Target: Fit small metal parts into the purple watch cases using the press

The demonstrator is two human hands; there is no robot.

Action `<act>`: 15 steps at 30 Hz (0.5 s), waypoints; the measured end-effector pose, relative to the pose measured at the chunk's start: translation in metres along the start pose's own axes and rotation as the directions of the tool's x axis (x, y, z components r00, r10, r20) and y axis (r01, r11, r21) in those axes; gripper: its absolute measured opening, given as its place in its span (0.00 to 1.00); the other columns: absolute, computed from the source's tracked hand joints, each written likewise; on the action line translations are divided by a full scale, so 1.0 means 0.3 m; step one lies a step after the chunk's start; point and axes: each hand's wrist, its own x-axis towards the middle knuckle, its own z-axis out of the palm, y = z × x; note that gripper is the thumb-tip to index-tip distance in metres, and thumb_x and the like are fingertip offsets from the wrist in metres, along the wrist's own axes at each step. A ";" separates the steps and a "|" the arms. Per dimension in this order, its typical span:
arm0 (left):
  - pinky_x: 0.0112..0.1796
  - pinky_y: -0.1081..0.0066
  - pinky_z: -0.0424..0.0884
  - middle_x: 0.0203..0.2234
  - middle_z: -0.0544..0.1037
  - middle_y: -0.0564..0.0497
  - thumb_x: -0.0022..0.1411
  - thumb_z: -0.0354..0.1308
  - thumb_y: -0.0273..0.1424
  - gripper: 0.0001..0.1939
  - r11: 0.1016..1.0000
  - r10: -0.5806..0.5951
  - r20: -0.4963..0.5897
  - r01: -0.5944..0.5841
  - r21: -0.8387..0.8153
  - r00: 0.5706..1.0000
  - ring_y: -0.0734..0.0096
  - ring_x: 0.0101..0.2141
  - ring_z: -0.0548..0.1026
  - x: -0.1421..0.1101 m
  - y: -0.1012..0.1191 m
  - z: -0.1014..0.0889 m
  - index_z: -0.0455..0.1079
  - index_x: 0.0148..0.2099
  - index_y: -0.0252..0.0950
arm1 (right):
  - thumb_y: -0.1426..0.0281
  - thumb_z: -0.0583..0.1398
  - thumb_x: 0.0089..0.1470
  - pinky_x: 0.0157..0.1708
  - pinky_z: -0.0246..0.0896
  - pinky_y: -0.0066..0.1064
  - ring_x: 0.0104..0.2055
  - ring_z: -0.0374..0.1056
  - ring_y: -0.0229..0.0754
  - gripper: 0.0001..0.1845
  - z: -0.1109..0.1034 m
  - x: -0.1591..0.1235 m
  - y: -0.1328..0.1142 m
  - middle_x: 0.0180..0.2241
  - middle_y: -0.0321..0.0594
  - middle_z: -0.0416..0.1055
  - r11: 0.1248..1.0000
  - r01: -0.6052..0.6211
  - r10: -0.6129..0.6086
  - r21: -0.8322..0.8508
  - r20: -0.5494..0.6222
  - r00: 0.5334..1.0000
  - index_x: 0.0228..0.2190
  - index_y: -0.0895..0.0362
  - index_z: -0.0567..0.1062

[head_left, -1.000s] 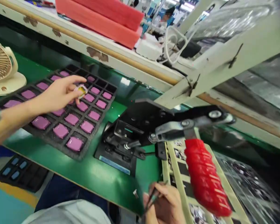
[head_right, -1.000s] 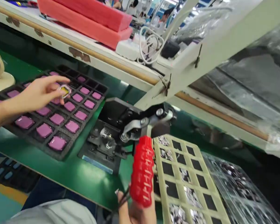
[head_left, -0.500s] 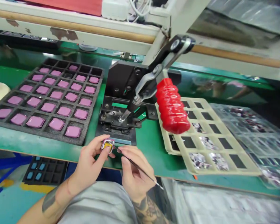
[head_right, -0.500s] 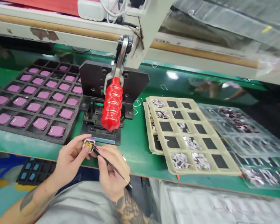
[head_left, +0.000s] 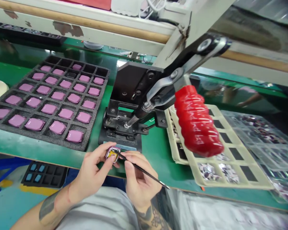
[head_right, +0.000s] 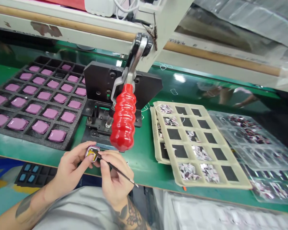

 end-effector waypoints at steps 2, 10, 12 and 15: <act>0.44 0.74 0.83 0.43 0.88 0.49 0.81 0.61 0.34 0.18 1.000 -0.011 0.012 0.011 -0.011 1.000 0.70 0.38 0.87 -0.001 0.004 -0.002 0.73 0.68 0.40 | 0.80 0.65 0.68 0.45 0.81 0.40 0.44 0.81 0.46 0.14 -0.009 0.007 0.001 0.42 0.43 0.84 0.994 -0.080 0.078 0.078 0.025 0.997 0.48 0.52 0.84; 0.38 0.72 0.83 0.46 0.89 0.44 0.79 0.64 0.37 0.20 0.987 -0.109 -0.112 0.094 -0.131 0.988 0.67 0.37 0.88 0.011 0.010 0.016 0.72 0.68 0.38 | 0.70 0.65 0.70 0.39 0.82 0.46 0.41 0.80 0.50 0.09 -0.033 -0.017 0.002 0.38 0.46 0.82 0.995 0.000 0.006 0.097 -0.058 0.998 0.50 0.52 0.83; 0.36 0.73 0.82 0.45 0.89 0.44 0.79 0.65 0.38 0.20 0.981 -0.121 -0.109 0.102 -0.166 0.987 0.66 0.36 0.88 0.013 0.013 0.019 0.72 0.67 0.38 | 0.71 0.65 0.70 0.39 0.83 0.44 0.44 0.81 0.50 0.10 -0.020 -0.023 0.006 0.42 0.47 0.82 0.999 -0.031 0.034 0.022 -0.144 0.989 0.50 0.53 0.83; 0.39 0.71 0.83 0.44 0.88 0.44 0.78 0.65 0.40 0.22 0.975 -0.114 -0.084 0.095 -0.200 0.990 0.64 0.38 0.88 0.008 0.020 0.010 0.73 0.67 0.38 | 0.75 0.66 0.68 0.41 0.83 0.41 0.44 0.81 0.48 0.09 0.003 -0.024 0.003 0.42 0.45 0.82 0.997 -0.077 0.076 0.001 -0.097 0.992 0.48 0.52 0.84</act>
